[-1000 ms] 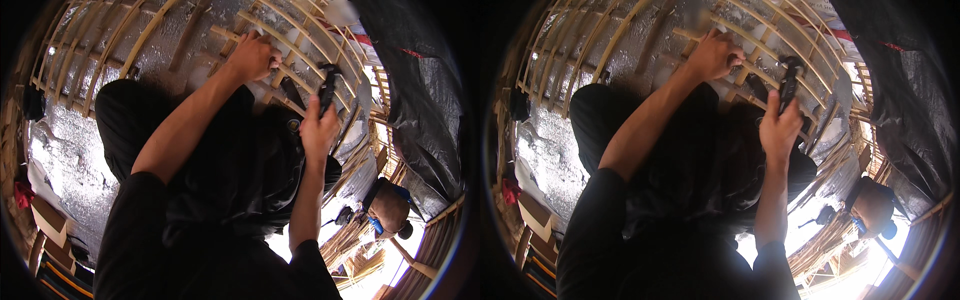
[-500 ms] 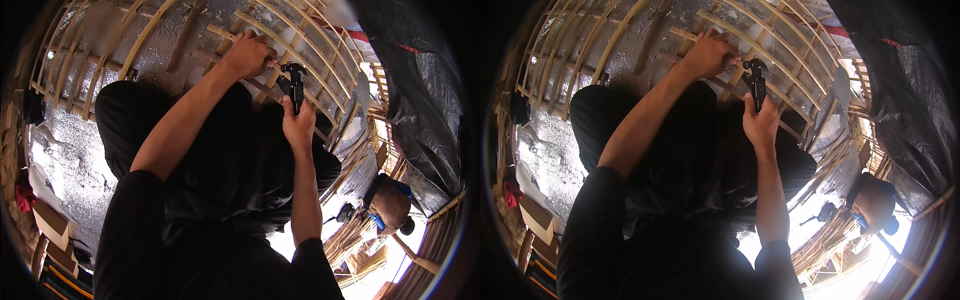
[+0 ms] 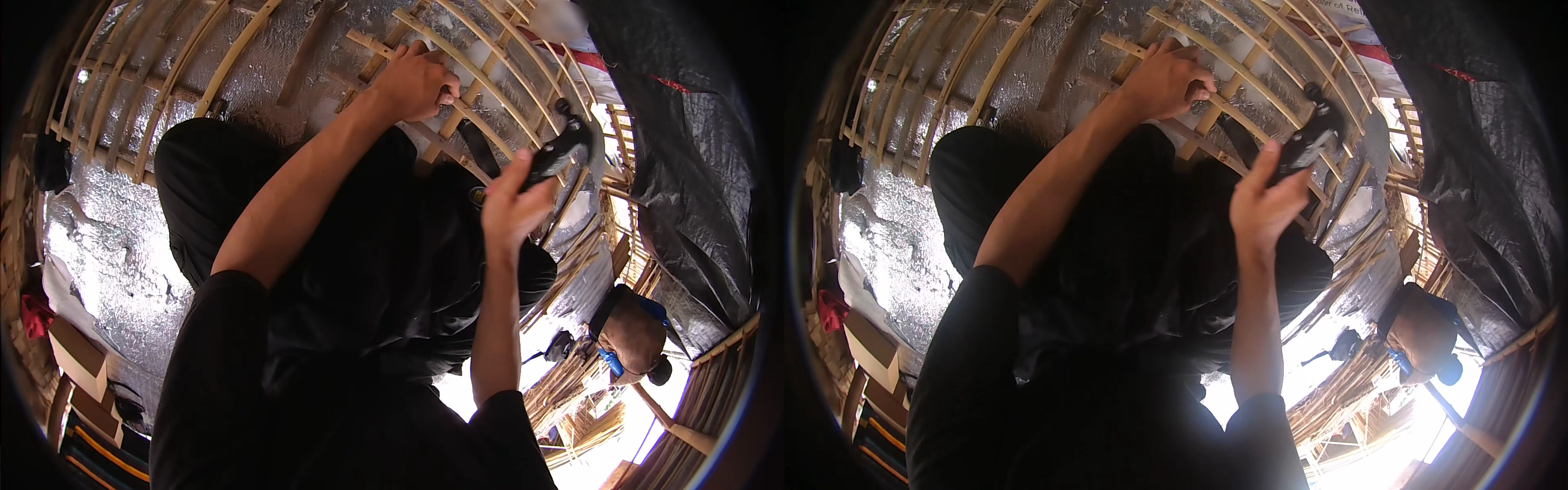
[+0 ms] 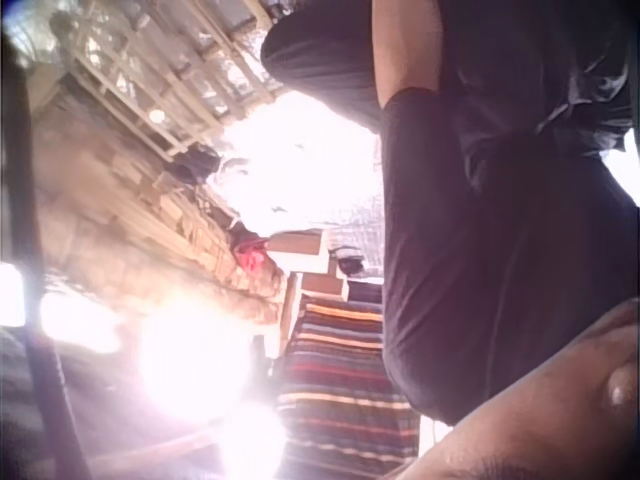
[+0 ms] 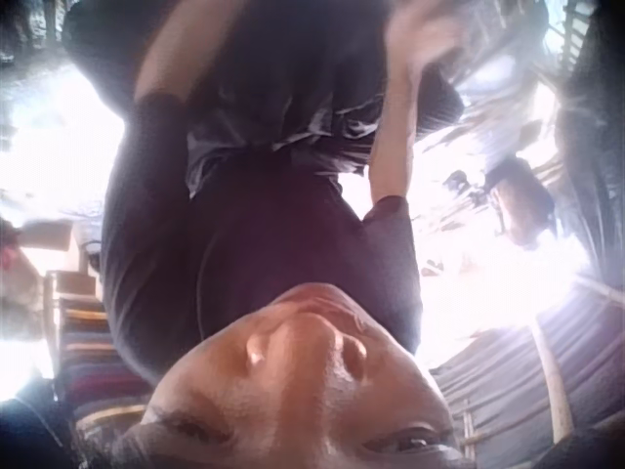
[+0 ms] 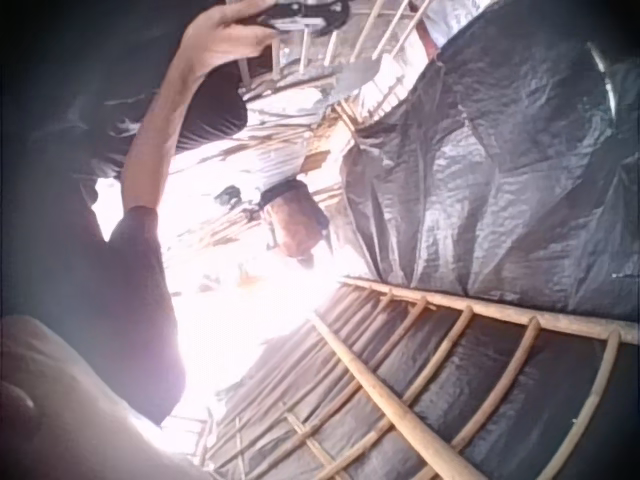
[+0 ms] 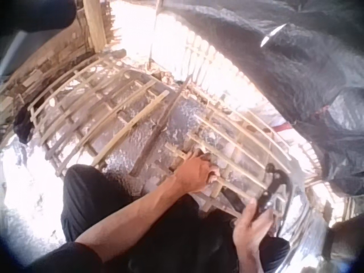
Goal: The person hammers thin bamboo strips into a wooden lattice frame while sitting on the ground. They position each strip and secure it by driving fasteners with a hammer.
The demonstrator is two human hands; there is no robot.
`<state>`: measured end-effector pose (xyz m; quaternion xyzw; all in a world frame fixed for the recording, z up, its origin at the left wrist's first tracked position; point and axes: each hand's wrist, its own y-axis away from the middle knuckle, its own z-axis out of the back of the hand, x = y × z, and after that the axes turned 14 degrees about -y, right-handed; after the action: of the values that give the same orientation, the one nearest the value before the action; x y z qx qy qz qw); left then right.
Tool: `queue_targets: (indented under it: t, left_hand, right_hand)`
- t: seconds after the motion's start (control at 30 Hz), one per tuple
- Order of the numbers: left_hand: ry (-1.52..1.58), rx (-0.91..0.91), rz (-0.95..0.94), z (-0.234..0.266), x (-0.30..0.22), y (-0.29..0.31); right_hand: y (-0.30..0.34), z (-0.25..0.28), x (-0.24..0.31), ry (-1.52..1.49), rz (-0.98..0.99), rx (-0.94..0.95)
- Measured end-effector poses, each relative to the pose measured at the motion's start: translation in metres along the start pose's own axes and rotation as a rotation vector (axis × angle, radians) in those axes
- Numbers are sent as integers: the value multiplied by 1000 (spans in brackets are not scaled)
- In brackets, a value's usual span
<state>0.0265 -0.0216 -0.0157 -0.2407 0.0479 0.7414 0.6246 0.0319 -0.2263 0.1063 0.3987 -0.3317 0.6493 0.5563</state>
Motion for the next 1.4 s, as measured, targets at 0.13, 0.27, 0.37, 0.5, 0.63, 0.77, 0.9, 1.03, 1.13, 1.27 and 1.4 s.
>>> queue_targets:
  t: [0.13, 0.27, 0.37, 0.5, 0.63, 0.77, 0.9, 1.03, 1.13, 1.27, 1.4]
  left_hand:
    - [-25, -17, 15, 1, 3, -3]
    - [-13, 39, 3, 1, 1, 0]
    - [-29, 1, 30, -1, -4, 0]
    - [-26, 75, 3, 3, 4, -7]
    - [-30, 100, 41, 3, -4, 0]
    - [-55, 34, 36, -1, 3, 10]
    - [-52, 93, 23, 3, -5, -4]
    - [-50, 82, 42, 4, -5, 0]
    - [-40, 133, 51, 4, -1, 1]
    - [-54, 115, 36, 6, -5, -4]
    - [-69, 105, 29, 3, -2, -4]
  right_hand:
    - [-9, -1, -29, 474, 401, 336]
    - [8, 0, 10, -89, 61, -7]
    - [-10, -2, -54, 412, 262, 363]
    - [-13, 13, 14, 38, -127, 141]
    - [-2, 2, -41, 88, 26, 91]
    - [-11, 14, -16, 211, -119, 212]
    - [5, 6, -32, 120, 126, 86]
    - [-15, 12, -55, 282, -90, 304]
    - [-15, 19, 1, -38, -136, 167]
    - [4, -3, -26, -166, 110, -70]
    - [-11, 2, -53, 308, -99, 272]
